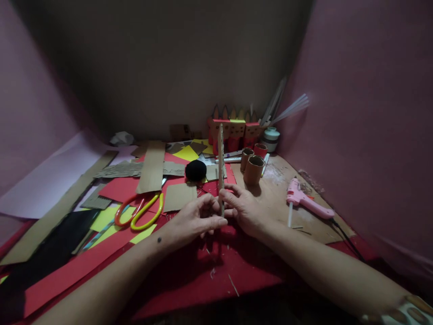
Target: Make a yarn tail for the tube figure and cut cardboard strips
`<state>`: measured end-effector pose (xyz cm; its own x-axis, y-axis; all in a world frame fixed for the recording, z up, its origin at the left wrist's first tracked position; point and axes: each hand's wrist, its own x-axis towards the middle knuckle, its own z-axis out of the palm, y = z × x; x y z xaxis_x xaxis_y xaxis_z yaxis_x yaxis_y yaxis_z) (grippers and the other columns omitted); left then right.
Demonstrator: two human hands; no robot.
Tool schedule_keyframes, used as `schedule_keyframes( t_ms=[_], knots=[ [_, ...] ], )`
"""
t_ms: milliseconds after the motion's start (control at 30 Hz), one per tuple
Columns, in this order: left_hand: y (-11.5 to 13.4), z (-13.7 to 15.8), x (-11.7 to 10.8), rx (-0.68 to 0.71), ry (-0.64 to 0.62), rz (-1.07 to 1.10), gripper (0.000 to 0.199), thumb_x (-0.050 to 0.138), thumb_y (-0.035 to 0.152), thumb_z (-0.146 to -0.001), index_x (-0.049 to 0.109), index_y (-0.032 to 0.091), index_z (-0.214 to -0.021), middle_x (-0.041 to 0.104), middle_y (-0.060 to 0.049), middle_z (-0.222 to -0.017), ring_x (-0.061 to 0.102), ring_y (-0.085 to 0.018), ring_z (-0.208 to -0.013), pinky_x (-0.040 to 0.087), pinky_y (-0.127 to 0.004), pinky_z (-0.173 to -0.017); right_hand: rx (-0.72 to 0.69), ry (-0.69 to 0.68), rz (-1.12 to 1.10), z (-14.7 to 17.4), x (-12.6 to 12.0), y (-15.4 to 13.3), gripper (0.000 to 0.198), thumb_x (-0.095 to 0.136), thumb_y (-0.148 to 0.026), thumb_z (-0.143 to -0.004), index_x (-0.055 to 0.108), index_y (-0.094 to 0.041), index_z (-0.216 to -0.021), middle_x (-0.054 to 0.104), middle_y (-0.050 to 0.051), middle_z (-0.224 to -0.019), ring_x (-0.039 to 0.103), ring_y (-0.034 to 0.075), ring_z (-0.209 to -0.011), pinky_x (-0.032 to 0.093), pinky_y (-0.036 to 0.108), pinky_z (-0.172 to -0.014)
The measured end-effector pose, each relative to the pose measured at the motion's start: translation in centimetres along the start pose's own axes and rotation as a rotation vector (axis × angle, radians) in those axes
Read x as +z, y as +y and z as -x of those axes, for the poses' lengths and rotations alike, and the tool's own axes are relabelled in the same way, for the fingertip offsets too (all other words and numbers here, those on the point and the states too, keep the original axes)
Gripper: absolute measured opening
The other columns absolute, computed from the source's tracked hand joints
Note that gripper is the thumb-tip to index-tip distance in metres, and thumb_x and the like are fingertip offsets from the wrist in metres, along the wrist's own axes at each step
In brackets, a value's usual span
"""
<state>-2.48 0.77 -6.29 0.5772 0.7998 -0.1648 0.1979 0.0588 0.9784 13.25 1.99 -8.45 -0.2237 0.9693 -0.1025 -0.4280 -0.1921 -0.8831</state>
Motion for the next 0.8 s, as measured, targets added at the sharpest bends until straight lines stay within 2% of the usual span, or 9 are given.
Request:
schedule_keyframes(
  t_ms=[100,200,300,400,500,667,800],
  knots=[
    [0.1,0.0,-0.2,0.022,0.031,-0.020,0.027,0.063,0.039,-0.078,0.046,0.018,-0.083,0.055,0.004,-0.066,0.050,-0.008,-0.052,0.040,-0.020,-0.047,0.003,-0.010,0.019,0.1,0.0,-0.1,0.050,0.075,-0.038,-0.067,0.050,-0.017,-0.106,0.058,-0.002,-0.072,0.061,0.012,-0.061,0.051,0.026,-0.055],
    [0.5,0.0,-0.6,0.092,0.182,-0.036,0.025,0.057,0.041,-0.081,0.050,0.017,-0.086,0.055,0.005,-0.059,0.050,-0.008,-0.048,0.040,-0.020,-0.047,-0.034,0.005,0.186,0.6,0.3,-0.6,0.058,0.075,-0.037,-0.067,0.048,-0.018,-0.114,0.059,-0.001,-0.075,0.062,0.014,-0.065,0.050,0.026,-0.056],
    [0.9,-0.1,-1.0,0.169,0.318,-0.001,0.023,0.058,0.039,-0.081,0.051,0.018,-0.086,0.055,0.005,-0.055,0.050,-0.008,-0.045,0.039,-0.020,-0.045,-0.176,0.005,0.454,1.5,0.8,-1.0,0.062,0.075,-0.033,-0.067,0.046,-0.019,-0.120,0.064,0.003,-0.090,0.063,0.017,-0.084,0.051,0.029,-0.071],
    [1.0,0.0,-1.1,0.202,0.401,0.027,0.022,0.059,0.039,-0.081,0.053,0.017,-0.080,0.057,0.004,-0.055,0.049,-0.007,-0.044,0.038,-0.019,-0.043,-0.348,-0.020,0.604,2.2,1.0,-1.0,0.066,0.076,-0.032,-0.066,0.044,-0.022,-0.123,0.060,0.006,-0.113,0.058,0.020,-0.104,0.047,0.032,-0.087],
    [1.1,0.3,-0.9,0.207,0.438,0.077,0.023,0.058,0.038,-0.082,0.053,0.016,-0.075,0.058,0.003,-0.057,0.048,-0.006,-0.043,0.037,-0.017,-0.041,-0.431,-0.005,0.685,2.3,0.8,-0.7,0.069,0.078,-0.035,-0.064,0.044,-0.023,-0.123,0.056,0.007,-0.121,0.054,0.021,-0.111,0.046,0.034,-0.092],
    [1.2,0.3,-0.9,0.214,0.450,0.074,0.020,0.057,0.033,-0.083,0.056,0.015,-0.074,0.059,0.002,-0.061,0.049,-0.006,-0.044,0.039,-0.017,-0.042,-0.419,0.049,0.716,1.6,0.3,-0.3,0.077,0.081,-0.038,-0.058,0.043,-0.022,-0.124,0.055,0.008,-0.121,0.054,0.024,-0.111,0.045,0.039,-0.094],
    [1.2,0.2,-1.1,0.179,0.433,0.057,0.019,0.056,0.030,-0.082,0.054,0.016,-0.070,0.059,0.003,-0.058,0.048,-0.006,-0.040,0.035,-0.017,-0.037,-0.417,0.048,0.735,1.4,0.1,-0.1,0.080,0.081,-0.037,-0.058,0.041,-0.022,-0.125,0.054,0.008,-0.123,0.053,0.023,-0.112,0.044,0.038,-0.095]
  ],
)
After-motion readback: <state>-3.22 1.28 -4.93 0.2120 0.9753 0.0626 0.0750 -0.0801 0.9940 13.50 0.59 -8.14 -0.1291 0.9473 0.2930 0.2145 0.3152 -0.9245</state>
